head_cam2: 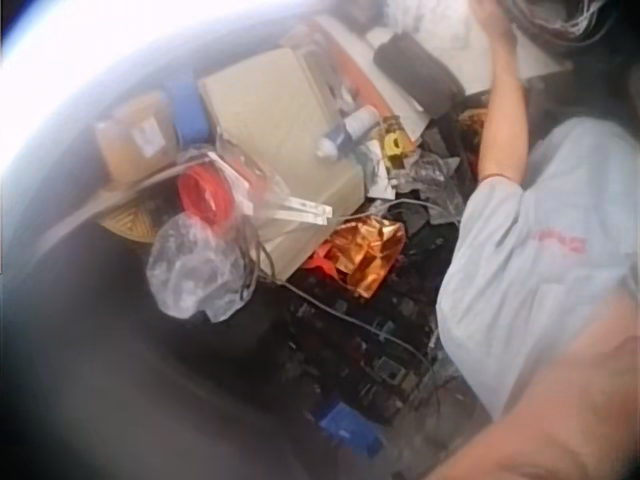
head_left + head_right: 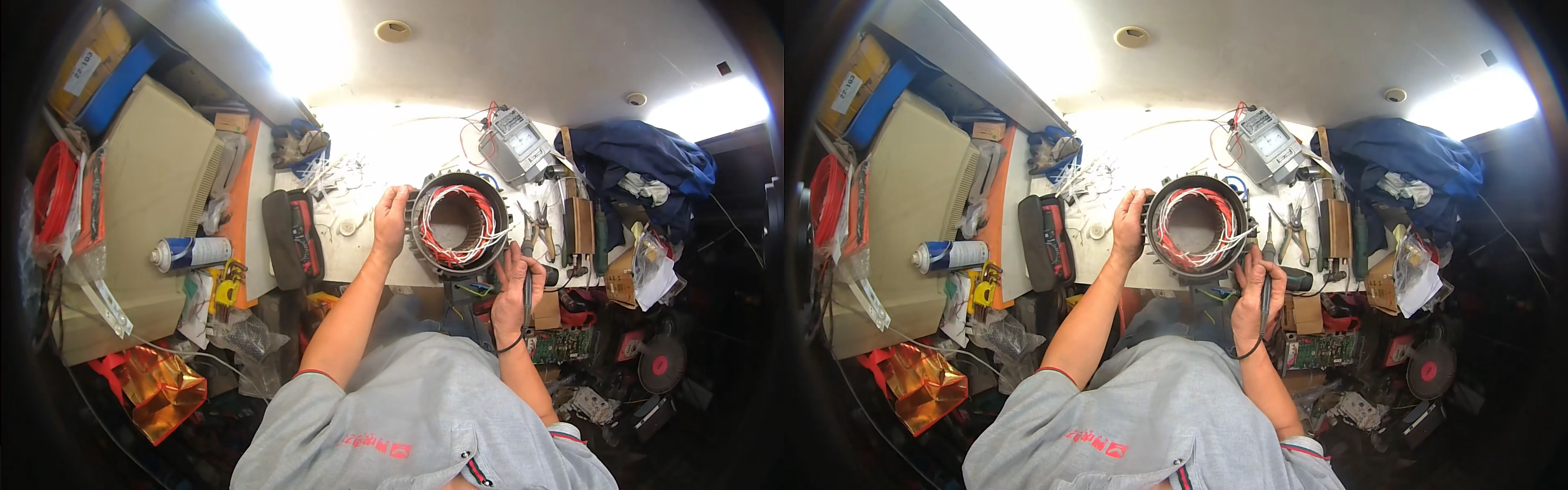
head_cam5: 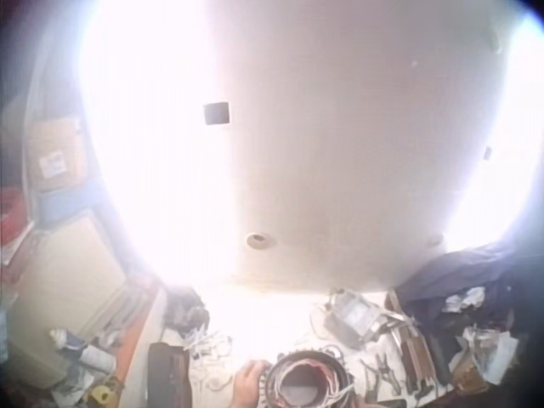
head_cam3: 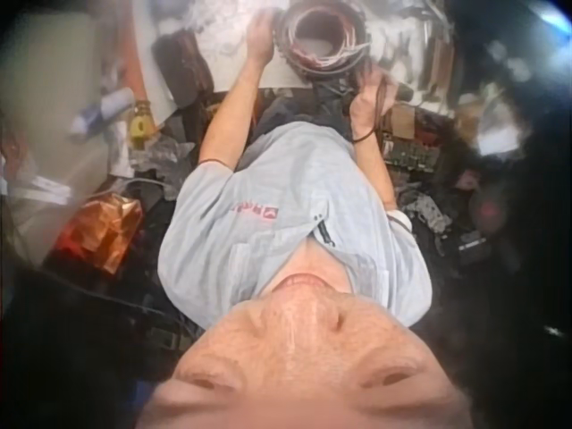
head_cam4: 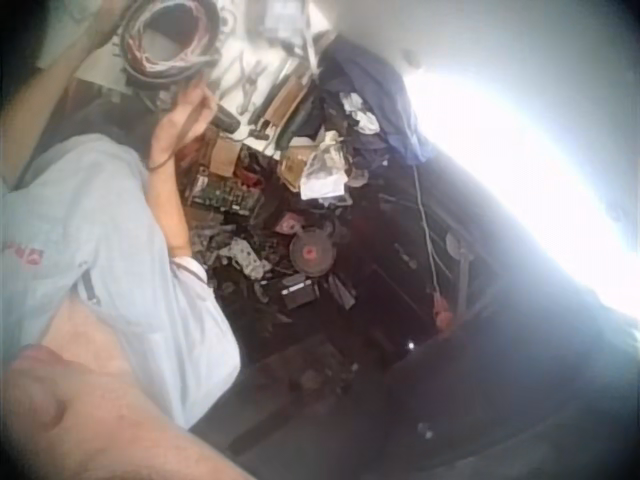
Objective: The person strips insulation from white wires using pliers, then solders the exposed ends to a motor stator winding. They handle the wires and soldering iron repeatedly, applying solder to multiple wire ends on the stator.
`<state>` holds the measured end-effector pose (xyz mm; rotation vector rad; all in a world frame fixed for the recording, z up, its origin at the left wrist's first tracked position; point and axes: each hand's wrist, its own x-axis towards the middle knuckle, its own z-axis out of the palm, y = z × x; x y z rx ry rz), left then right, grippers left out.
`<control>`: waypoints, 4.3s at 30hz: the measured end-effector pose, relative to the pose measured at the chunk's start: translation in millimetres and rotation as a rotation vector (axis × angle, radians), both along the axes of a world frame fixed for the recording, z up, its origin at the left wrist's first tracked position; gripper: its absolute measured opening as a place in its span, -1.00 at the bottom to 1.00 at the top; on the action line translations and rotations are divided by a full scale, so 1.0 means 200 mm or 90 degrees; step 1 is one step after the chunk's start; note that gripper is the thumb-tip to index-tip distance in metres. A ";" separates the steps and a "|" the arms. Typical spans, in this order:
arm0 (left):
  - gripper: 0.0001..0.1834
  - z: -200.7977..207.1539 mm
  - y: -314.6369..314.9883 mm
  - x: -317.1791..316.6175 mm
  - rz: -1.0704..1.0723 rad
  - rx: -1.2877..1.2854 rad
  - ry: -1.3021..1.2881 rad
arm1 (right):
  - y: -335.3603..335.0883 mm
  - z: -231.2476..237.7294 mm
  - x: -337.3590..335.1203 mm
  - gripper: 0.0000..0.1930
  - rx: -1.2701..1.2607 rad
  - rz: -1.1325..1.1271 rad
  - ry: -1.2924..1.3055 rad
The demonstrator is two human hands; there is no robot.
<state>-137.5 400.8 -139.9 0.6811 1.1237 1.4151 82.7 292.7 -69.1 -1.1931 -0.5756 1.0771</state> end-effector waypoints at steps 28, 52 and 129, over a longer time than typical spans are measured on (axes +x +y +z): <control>-0.76 0.33 -0.46 -0.02 0.281 0.005 0.336 | 0.39 0.04 0.18 -0.85 0.134 0.140 -0.036; -0.76 0.57 -0.50 0.50 -0.044 0.364 0.986 | -0.10 0.12 0.48 -0.93 0.098 0.148 -0.102; -0.70 0.54 -0.64 0.37 -0.122 0.364 1.069 | -0.10 0.11 0.42 -0.89 0.121 0.306 -0.173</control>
